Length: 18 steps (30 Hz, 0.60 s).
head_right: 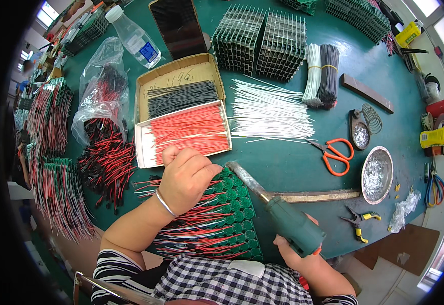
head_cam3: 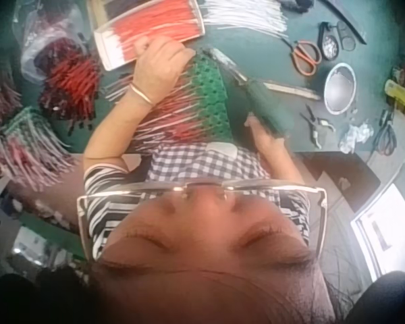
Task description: The recorder is using a heat gun and hand tools to assemble small LED circuit strips at a factory workbench.
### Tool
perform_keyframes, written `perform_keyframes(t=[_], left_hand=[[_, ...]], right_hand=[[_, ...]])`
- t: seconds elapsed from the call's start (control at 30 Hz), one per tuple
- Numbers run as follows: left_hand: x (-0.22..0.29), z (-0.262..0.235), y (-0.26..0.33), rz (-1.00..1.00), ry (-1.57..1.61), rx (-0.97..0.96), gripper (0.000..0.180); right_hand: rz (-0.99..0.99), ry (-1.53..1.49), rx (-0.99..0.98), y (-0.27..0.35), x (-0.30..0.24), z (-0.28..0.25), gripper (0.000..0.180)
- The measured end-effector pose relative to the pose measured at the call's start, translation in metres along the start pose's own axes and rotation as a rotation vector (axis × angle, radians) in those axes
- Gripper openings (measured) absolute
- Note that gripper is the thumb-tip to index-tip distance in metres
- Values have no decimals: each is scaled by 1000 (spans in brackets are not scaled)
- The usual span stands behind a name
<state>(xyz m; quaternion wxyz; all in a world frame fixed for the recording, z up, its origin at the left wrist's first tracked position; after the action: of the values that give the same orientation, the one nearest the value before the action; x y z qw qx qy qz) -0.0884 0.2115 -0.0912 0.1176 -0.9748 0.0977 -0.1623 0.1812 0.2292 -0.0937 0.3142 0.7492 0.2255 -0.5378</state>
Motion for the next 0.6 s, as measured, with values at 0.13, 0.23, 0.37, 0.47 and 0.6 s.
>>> perform_keyframes(t=[0.13,0.23,0.37,0.47,0.6], left_hand=[[0,0,-1,-4,9,-6,13],[0,-1,-1,-1,-4,-15,15],[0,1,-3,4,3,-21,15],[1,1,-7,-37,63,35,15],[2,2,-8,-48,17,27,14]], right_hand=[[-50,-151,123,-4,-11,-1,29],[-61,-144,98,-4,-13,-2,30],[-68,-158,95,-3,-12,-2,33],[-40,-193,94,-3,-13,-1,32],[-12,-208,66,1,-5,0,31]])
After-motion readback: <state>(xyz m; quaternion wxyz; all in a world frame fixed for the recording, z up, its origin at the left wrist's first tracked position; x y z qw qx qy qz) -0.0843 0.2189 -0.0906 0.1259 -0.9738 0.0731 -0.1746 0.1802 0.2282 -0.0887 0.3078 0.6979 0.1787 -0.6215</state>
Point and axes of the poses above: each hand's wrist, its own y-axis away from the middle knuckle, its own z-axis out of the palm, x = y × z, the point moved 3 cm from there along -y, towards the middle knuckle, and after that the axes turned 10 degrees about -x, right-handed, at the moved point
